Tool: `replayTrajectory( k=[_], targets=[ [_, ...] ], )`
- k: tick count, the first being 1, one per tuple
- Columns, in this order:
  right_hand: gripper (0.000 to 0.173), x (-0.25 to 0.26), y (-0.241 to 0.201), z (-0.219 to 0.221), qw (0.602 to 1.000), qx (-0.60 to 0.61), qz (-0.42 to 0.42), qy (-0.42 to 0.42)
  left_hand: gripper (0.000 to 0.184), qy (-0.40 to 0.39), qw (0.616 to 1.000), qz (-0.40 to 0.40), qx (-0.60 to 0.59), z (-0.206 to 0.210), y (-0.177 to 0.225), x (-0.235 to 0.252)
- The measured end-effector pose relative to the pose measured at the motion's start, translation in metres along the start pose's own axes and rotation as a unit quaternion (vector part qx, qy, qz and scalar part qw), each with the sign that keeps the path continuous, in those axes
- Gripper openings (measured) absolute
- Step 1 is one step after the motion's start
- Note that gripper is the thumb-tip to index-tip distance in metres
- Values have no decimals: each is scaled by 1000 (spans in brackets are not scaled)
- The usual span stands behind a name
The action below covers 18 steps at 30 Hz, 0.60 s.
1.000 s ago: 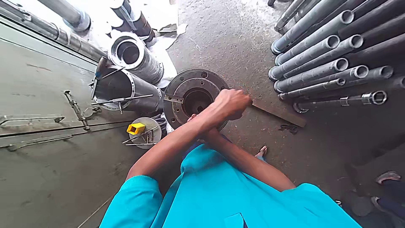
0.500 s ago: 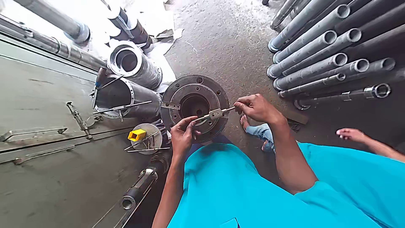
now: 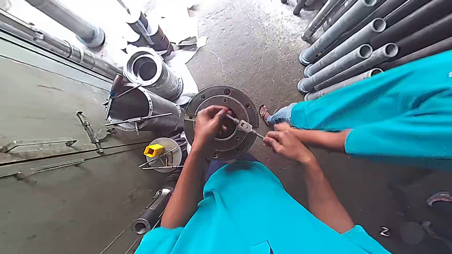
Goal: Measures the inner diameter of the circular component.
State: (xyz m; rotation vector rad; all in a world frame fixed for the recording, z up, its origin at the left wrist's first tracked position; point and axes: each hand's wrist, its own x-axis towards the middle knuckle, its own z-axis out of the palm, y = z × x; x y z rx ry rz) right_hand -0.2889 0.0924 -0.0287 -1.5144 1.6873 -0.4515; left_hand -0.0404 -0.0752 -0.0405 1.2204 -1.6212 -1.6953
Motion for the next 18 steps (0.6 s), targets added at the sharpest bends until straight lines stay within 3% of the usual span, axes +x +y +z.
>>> replayTrajectory(
  k=[4,6,8,11,14,16,18],
  targets=[
    [28,39,9,-22,997,3,33,75,16,74,994,-47,-70,10,-21,-82],
    [26,51,8,-26,997,17,34,74,14,120,984,-57,-121,22,-24,-92],
    [30,42,9,-34,998,48,38,18,14,127,986,-42,-100,20,-20,-77],
    [31,16,6,-24,980,144,40,-133,21,51,998,-4,-31,12,2,-19],
    [35,11,-22,30,929,290,88,-211,22,-73,993,31,86,40,25,57],
    [39,21,-52,66,905,372,127,-164,22,-211,948,69,226,68,52,82],
    [37,40,-84,88,872,452,171,-79,20,-359,858,123,347,96,73,92]
  ],
)
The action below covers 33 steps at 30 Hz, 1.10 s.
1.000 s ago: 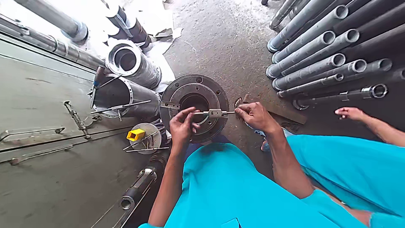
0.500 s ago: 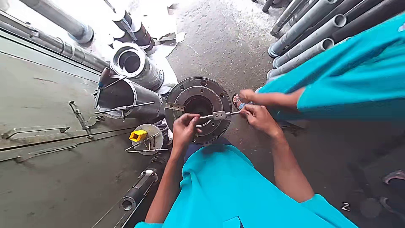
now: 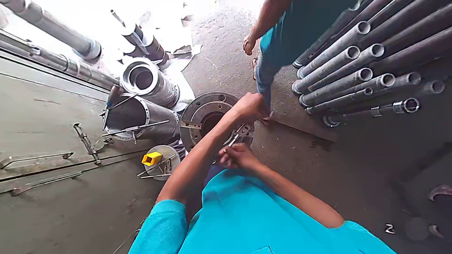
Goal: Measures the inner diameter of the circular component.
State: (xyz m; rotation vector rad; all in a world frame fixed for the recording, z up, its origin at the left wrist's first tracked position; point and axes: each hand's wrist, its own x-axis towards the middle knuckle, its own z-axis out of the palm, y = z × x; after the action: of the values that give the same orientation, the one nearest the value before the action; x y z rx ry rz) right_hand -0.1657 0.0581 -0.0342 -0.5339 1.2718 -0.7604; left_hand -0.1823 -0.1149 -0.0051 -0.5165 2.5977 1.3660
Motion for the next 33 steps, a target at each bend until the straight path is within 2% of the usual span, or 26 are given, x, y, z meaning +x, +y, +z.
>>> replayTrajectory(
  k=[2,3,4,6,7,8,9,11,13,15,18,20,24,28,30,33],
  targets=[
    [17,11,-7,36,987,107,5,121,20,-116,990,54,66,14,22,12],
    [8,15,-15,42,981,130,16,146,22,-133,985,68,81,15,26,14],
    [8,15,-18,42,981,131,19,142,28,-132,985,65,84,16,27,9],
    [22,6,-12,21,999,31,-8,39,36,-65,995,50,51,17,13,-22],
    [29,-2,-12,0,997,-55,-55,-19,36,0,999,33,29,17,0,-45],
    [28,-12,-13,-21,982,-136,-128,-21,36,68,998,4,12,18,-14,-71],
    [24,-22,-13,-41,953,-201,-223,28,33,131,991,-20,0,23,-27,-101],
    [20,-38,-20,-81,863,-318,-355,166,27,210,976,-58,-25,42,-43,-155],
    [26,-34,-37,-124,783,-442,-374,227,28,251,963,-88,-48,66,-50,-182],
    [31,-16,-45,-158,760,-513,-346,198,30,302,946,-107,-47,95,-43,-191],
    [37,-3,-43,-173,784,-534,-288,133,28,414,901,-126,27,123,-39,-179],
    [41,-10,-35,-168,798,-522,-271,133,28,430,891,-128,66,119,-47,-171],
    [40,-43,2,-129,822,-487,-252,154,24,381,913,-80,118,79,-63,-158],
    [46,-60,48,-67,841,-472,-219,148,27,314,937,0,153,25,-77,-94],
    [47,-62,44,-73,836,-493,-202,131,25,288,945,4,157,16,-80,-93],
    [39,-61,20,-112,819,-524,-191,132,21,312,939,-58,131,39,-76,-128]
  ],
)
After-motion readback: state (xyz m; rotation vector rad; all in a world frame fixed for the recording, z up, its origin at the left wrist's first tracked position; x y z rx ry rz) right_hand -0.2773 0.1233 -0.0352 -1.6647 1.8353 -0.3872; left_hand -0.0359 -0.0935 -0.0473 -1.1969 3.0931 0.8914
